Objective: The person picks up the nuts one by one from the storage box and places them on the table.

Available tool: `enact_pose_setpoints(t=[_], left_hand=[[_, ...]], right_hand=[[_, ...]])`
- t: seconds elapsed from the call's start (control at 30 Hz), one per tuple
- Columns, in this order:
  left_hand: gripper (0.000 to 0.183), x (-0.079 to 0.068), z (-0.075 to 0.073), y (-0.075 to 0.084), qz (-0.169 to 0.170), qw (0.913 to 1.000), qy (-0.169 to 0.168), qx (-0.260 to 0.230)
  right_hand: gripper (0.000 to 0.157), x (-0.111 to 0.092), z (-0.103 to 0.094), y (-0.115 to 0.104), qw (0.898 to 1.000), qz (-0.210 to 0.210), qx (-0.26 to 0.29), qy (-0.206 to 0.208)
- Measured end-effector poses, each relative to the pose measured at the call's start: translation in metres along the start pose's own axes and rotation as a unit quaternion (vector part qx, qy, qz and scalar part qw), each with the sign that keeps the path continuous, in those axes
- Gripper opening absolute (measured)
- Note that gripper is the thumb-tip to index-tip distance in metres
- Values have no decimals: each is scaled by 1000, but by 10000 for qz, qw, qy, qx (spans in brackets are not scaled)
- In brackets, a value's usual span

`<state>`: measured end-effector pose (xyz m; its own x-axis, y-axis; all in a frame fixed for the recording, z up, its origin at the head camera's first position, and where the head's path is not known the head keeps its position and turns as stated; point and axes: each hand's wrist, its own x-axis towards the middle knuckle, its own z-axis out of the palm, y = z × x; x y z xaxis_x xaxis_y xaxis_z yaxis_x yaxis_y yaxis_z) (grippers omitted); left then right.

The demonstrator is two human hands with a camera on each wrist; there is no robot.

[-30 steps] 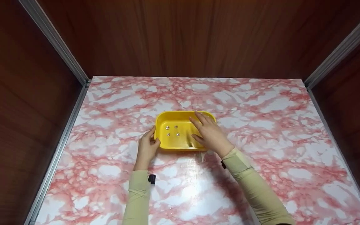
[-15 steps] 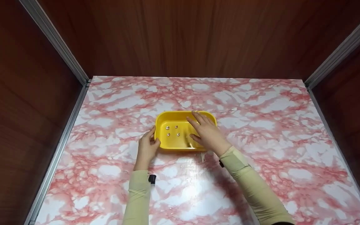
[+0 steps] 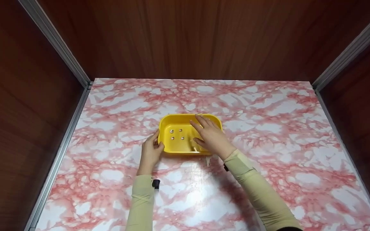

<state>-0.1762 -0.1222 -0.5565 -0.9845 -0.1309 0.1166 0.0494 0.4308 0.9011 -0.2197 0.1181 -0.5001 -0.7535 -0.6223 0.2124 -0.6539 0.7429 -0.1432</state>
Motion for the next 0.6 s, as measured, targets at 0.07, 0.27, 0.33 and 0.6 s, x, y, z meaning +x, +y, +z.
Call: enact_pose_setpoints(t=[0.07, 0.27, 0.33, 0.6], left_hand=[[52, 0, 0, 0, -16, 10000, -6, -53], [52, 0, 0, 0, -42, 9999, -27, -141], [52, 0, 0, 0, -31, 9999, -37, -145], [52, 0, 1, -1, -65, 9996, -20, -263]], right_hand=[[65, 1, 0, 0, 10000, -22, -10, -23], [65, 4, 2, 0, 9998, -67, -19, -178], [65, 4, 2, 0, 9997, -74, 0, -229], [65, 7, 2, -1, 9994, -135, 151, -266]])
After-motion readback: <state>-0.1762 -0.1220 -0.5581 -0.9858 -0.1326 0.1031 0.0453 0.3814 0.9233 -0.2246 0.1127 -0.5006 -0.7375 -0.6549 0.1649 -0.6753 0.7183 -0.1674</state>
